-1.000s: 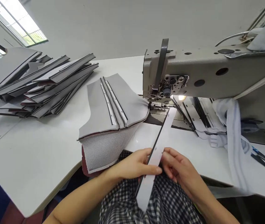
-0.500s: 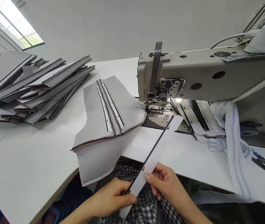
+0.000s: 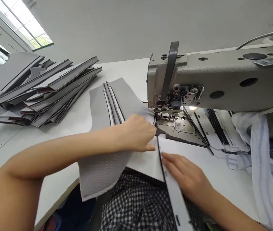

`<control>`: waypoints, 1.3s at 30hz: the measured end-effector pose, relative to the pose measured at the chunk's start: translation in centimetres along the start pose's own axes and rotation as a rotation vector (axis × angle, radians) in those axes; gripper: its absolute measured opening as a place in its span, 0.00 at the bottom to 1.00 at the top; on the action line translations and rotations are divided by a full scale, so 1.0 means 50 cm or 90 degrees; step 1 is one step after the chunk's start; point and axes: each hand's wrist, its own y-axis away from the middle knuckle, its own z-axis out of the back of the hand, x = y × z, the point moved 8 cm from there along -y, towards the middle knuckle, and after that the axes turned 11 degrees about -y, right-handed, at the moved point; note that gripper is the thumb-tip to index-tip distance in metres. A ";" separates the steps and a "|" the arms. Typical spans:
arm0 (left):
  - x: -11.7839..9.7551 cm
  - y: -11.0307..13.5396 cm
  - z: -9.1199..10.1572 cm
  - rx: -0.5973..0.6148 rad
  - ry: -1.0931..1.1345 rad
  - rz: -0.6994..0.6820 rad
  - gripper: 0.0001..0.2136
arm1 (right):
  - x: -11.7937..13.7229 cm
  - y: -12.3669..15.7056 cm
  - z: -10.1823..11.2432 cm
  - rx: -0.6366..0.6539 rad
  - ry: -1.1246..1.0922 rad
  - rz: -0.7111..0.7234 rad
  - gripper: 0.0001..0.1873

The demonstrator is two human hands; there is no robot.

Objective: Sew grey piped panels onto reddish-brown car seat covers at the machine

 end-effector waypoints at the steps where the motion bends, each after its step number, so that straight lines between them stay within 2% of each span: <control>1: 0.004 -0.047 -0.026 0.035 -0.020 -0.001 0.22 | 0.004 -0.012 -0.026 0.020 0.039 0.021 0.13; 2: 0.006 -0.086 -0.053 0.069 -0.030 -0.001 0.22 | 0.007 -0.020 -0.048 0.037 0.075 0.035 0.13; 4: 0.013 -0.131 -0.096 0.106 -0.027 0.007 0.21 | 0.008 -0.028 -0.071 0.047 0.107 0.042 0.14; 7: 0.025 -0.138 -0.124 0.098 0.010 0.002 0.22 | 0.000 -0.027 -0.082 0.052 0.091 0.055 0.16; 12: 0.039 -0.111 -0.132 0.082 0.061 -0.026 0.22 | -0.026 -0.044 -0.094 0.047 0.099 0.041 0.17; 16: 0.052 -0.105 -0.132 0.094 0.100 -0.030 0.24 | -0.019 -0.067 -0.097 0.026 0.128 0.020 0.18; 19: 0.077 -0.104 -0.116 0.087 0.139 -0.024 0.20 | -0.017 -0.068 -0.089 0.034 0.136 -0.005 0.19; 23: 0.103 -0.103 -0.084 0.058 0.188 -0.039 0.16 | -0.040 -0.068 -0.079 0.046 0.143 -0.053 0.21; 27: 0.092 -0.102 -0.076 0.056 0.167 -0.046 0.12 | -0.054 -0.099 -0.105 0.062 0.164 -0.050 0.18; 31: 0.057 -0.100 -0.099 0.098 0.091 -0.050 0.11 | -0.051 -0.125 -0.131 0.067 0.155 -0.027 0.17; 34: 0.040 -0.096 -0.117 0.114 0.075 -0.040 0.10 | -0.049 -0.122 -0.131 0.063 0.128 -0.024 0.16; 39: 0.041 -0.083 -0.128 0.113 0.099 0.005 0.06 | -0.055 -0.115 -0.128 0.055 0.126 -0.025 0.17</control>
